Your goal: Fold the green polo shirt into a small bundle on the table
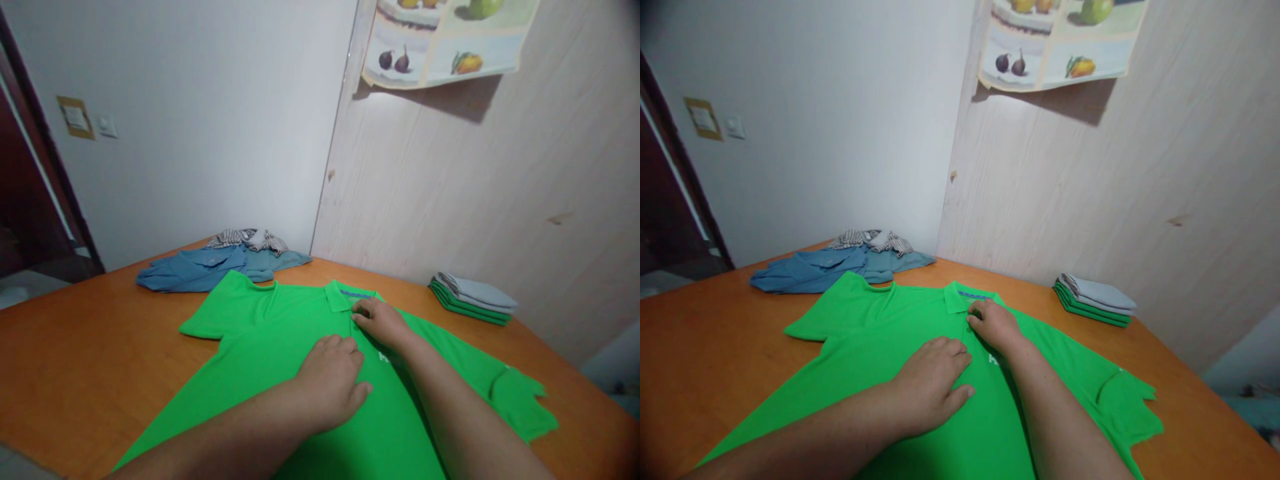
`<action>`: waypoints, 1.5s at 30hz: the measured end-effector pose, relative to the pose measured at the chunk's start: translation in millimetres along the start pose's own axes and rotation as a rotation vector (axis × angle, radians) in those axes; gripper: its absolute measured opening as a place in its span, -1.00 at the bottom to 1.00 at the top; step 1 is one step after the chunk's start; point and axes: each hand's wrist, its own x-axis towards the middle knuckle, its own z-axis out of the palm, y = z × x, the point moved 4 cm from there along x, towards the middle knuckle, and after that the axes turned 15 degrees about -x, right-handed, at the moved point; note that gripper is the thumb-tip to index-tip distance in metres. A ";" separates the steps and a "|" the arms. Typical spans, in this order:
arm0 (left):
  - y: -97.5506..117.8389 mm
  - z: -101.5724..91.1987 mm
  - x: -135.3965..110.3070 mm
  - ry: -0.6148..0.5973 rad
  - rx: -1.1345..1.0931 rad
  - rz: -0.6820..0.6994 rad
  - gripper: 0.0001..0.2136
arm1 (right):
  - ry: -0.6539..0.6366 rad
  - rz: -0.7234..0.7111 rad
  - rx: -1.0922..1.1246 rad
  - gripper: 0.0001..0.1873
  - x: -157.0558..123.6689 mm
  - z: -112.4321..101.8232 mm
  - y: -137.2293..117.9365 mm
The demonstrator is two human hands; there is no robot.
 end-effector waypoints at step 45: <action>-6.3 2.6 0.3 0.008 -0.035 0.018 -0.64 | 0.054 -0.029 0.261 -0.69 8.6 14.1 19.7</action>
